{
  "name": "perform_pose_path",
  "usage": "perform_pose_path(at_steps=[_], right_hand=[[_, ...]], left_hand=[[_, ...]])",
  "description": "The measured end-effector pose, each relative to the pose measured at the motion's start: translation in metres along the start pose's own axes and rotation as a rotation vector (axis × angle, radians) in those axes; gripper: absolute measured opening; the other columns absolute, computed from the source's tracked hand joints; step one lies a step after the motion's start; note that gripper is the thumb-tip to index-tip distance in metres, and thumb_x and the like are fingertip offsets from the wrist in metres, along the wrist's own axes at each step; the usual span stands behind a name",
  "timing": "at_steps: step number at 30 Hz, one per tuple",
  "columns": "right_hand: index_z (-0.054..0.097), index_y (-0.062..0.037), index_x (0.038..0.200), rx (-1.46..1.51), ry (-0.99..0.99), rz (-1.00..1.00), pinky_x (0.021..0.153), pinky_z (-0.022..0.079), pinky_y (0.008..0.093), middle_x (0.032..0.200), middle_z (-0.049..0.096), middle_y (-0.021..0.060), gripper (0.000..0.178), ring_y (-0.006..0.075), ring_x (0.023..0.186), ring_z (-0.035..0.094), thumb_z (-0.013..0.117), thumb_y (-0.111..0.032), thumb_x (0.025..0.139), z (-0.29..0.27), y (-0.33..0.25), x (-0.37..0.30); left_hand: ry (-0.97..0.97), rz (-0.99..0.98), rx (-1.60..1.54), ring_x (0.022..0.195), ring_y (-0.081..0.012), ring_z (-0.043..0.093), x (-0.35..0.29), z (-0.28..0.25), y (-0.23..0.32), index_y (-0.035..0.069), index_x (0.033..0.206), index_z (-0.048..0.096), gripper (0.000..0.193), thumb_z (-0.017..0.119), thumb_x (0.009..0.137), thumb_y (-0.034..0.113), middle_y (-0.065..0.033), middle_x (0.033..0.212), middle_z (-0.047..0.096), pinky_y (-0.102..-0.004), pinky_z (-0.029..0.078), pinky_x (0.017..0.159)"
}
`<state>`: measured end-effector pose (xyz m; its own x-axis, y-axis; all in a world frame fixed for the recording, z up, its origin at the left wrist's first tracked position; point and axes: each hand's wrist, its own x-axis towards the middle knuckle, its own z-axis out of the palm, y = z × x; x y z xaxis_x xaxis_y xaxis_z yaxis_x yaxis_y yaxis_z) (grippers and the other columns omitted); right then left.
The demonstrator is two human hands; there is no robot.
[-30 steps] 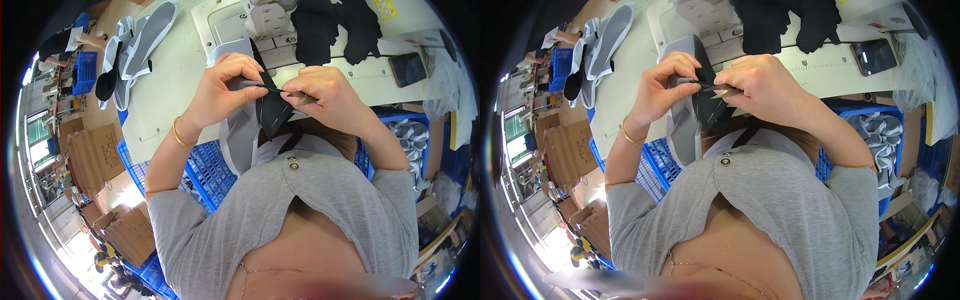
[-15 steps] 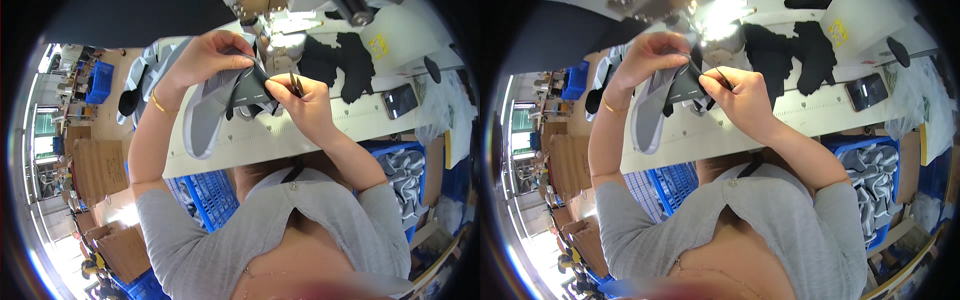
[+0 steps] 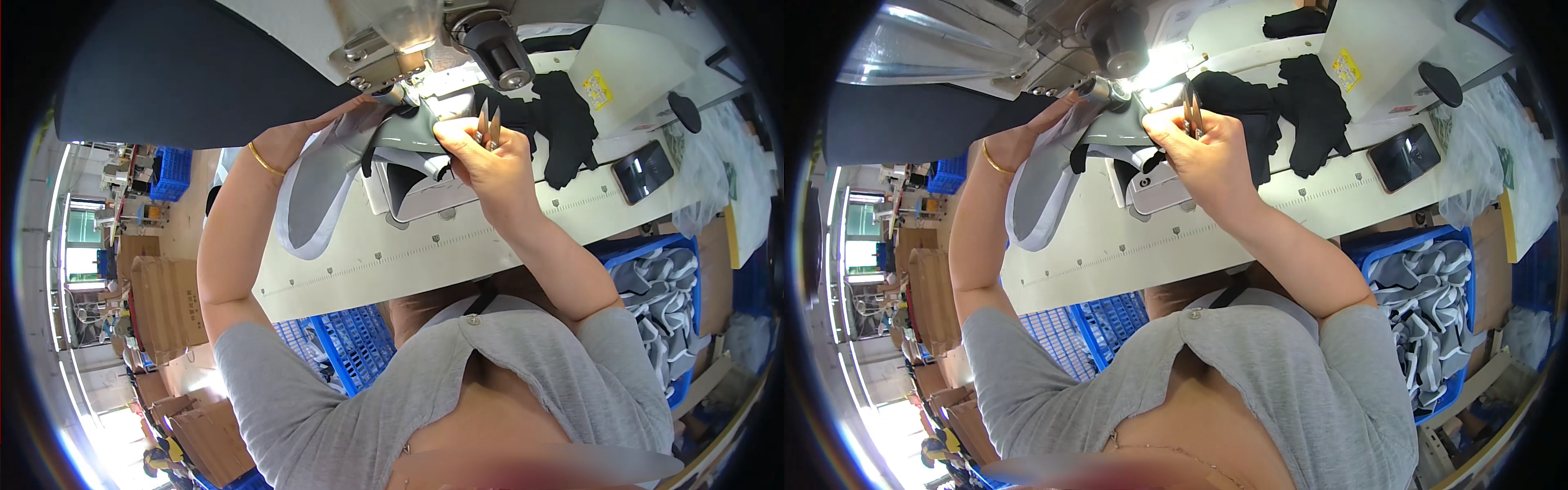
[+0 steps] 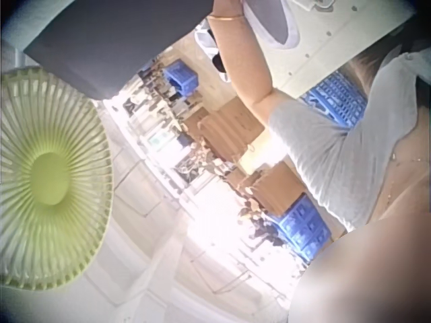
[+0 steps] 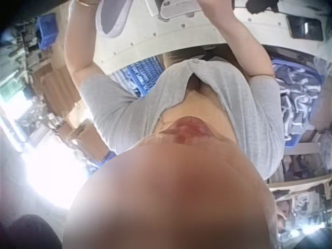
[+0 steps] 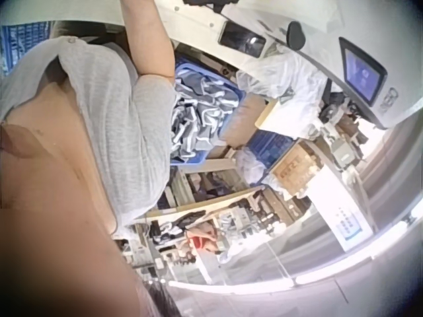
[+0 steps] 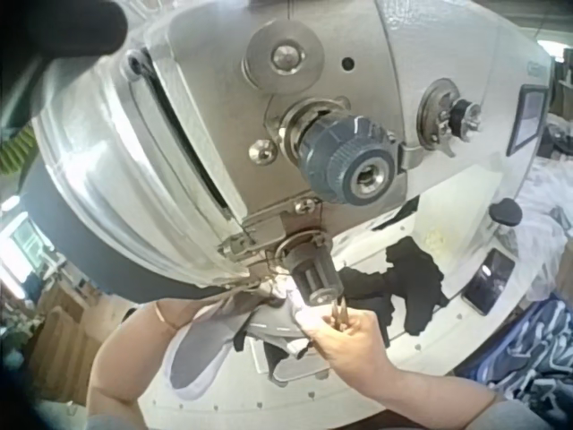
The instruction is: Stitching and trimming black fabric shoe components using an industrial sewing machine.
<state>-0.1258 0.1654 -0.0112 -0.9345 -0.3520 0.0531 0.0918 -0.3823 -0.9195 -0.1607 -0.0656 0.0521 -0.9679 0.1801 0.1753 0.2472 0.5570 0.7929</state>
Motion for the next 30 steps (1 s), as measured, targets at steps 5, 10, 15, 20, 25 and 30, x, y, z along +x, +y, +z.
perform_pose_path(at_steps=[5, 10, 15, 20, 25, 30], right_hand=[[0.071, -0.0029, 0.089, 0.031, -0.001, 0.01, 0.049, 0.03, 0.0192, 0.066, 0.052, -0.0086, 0.012, -0.0013, 0.056, 0.04, 0.069, -0.015, 0.092, -0.001, 0.003, 0.001], [0.07, -0.0021, 0.09, 0.019, 0.023, 0.014, 0.048, 0.031, 0.0194, 0.066, 0.053, -0.0079, 0.012, -0.0009, 0.056, 0.041, 0.069, -0.014, 0.092, 0.004, 0.004, -0.001], [0.069, 0.0003, 0.088, -0.013, 0.011, -0.04, 0.048, 0.034, 0.02, 0.062, 0.054, -0.0057, 0.015, -0.0001, 0.053, 0.045, 0.069, -0.014, 0.092, 0.002, 0.003, -0.003], [0.07, -0.0014, 0.083, -0.082, -0.049, -0.084, 0.047, 0.036, 0.0218, 0.059, 0.055, -0.0045, 0.015, 0.0021, 0.051, 0.048, 0.067, -0.014, 0.092, 0.015, 0.002, -0.004], [0.071, -0.0013, 0.084, -0.072, 0.017, -0.07, 0.047, 0.038, 0.0213, 0.061, 0.056, -0.004, 0.015, 0.0025, 0.051, 0.049, 0.068, -0.014, 0.091, -0.002, 0.005, -0.006], [0.071, -0.0005, 0.084, -0.011, -0.003, -0.114, 0.046, 0.038, 0.0205, 0.061, 0.057, -0.0035, 0.014, 0.0028, 0.051, 0.05, 0.069, -0.013, 0.091, 0.007, 0.003, -0.009]], left_hand=[[0.078, 0.189, 0.21, 0.083, -0.0145, 0.065, -0.011, -0.009, 0.01, 0.004, 0.105, 0.073, 0.023, 0.07, 0.088, 0.019, -0.0034, 0.093, 0.073, -0.026, 0.052, 0.075], [0.162, 0.367, 0.391, 0.082, -0.0148, 0.065, -0.016, -0.016, 0.009, 0.004, 0.104, 0.073, 0.021, 0.07, 0.088, 0.017, -0.0036, 0.092, 0.073, -0.0267, 0.053, 0.074], [0.24, 0.545, 0.549, 0.082, -0.0151, 0.065, -0.032, -0.015, 0.009, 0.003, 0.103, 0.073, 0.02, 0.07, 0.088, 0.016, -0.0039, 0.092, 0.073, -0.0273, 0.053, 0.074], [0.345, 0.686, 0.79, 0.082, -0.0154, 0.066, -0.054, -0.092, -0.005, 0.003, 0.102, 0.072, 0.018, 0.07, 0.087, 0.014, -0.0041, 0.091, 0.073, -0.0279, 0.053, 0.073], [0.637, 0.466, 0.788, 0.083, -0.0249, 0.068, -0.099, 0.011, 0.062, 0.001, 0.098, 0.072, 0.019, 0.068, 0.08, -0.003, -0.0089, 0.093, 0.071, -0.0338, 0.053, 0.075], [0.323, 0.61, 0.7, 0.112, -0.0355, 0.063, -0.09, 0.074, 0.045, -0.007, 0.109, 0.067, 0.029, 0.068, 0.082, 0.004, -0.0198, 0.117, 0.066, -0.044, 0.049, 0.099]])
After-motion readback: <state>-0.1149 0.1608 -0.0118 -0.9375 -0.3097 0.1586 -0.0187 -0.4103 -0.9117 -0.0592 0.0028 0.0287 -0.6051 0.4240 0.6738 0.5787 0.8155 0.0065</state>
